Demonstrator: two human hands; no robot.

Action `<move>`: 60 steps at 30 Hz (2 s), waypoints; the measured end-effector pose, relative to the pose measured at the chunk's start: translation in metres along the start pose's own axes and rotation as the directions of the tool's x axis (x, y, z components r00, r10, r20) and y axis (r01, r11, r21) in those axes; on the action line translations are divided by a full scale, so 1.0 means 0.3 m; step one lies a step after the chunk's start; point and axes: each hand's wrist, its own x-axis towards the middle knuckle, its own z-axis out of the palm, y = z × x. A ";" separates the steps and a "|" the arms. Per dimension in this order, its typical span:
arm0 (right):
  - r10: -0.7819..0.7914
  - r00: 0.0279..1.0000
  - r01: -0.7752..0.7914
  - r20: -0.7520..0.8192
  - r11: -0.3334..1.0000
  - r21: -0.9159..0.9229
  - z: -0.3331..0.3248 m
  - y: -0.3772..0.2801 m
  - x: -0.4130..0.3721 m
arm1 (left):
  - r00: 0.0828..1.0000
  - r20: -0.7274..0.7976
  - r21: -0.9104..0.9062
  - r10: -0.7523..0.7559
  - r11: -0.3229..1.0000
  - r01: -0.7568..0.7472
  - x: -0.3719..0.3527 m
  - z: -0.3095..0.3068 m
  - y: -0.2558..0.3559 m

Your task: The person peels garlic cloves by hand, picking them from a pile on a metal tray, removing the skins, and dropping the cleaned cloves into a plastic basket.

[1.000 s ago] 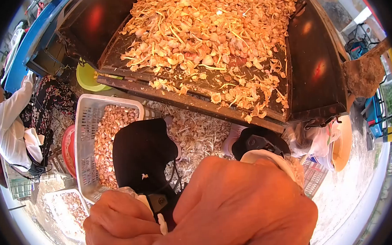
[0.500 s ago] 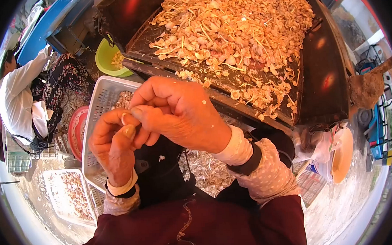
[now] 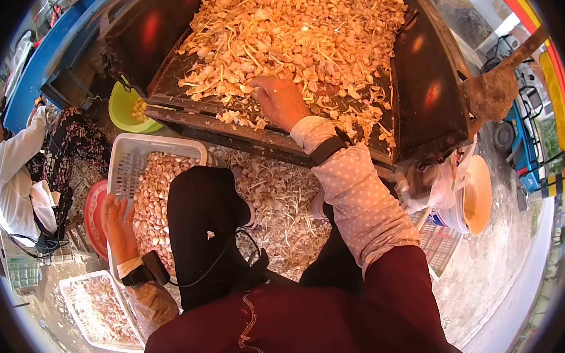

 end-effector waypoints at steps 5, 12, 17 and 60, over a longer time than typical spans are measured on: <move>-0.326 0.943 0.315 0.066 0.809 -0.496 -0.002 0.277 0.053 | 0.915 0.385 -0.216 0.124 0.975 -0.041 -0.046 0.331 0.199; 0.291 0.895 -0.136 0.338 0.900 -0.414 -0.212 0.104 0.020 | 0.767 0.638 -0.325 0.071 0.928 0.184 -0.157 0.772 0.310; 0.273 0.916 -0.188 0.292 0.939 -0.287 -0.283 0.190 0.025 | 0.720 0.687 -0.213 -0.097 0.921 0.327 -0.190 0.913 0.170; 0.058 0.984 -0.130 0.168 0.882 0.454 -0.118 -0.074 -0.120 | 0.582 0.780 -0.229 -0.229 0.761 0.607 -0.174 0.983 -0.071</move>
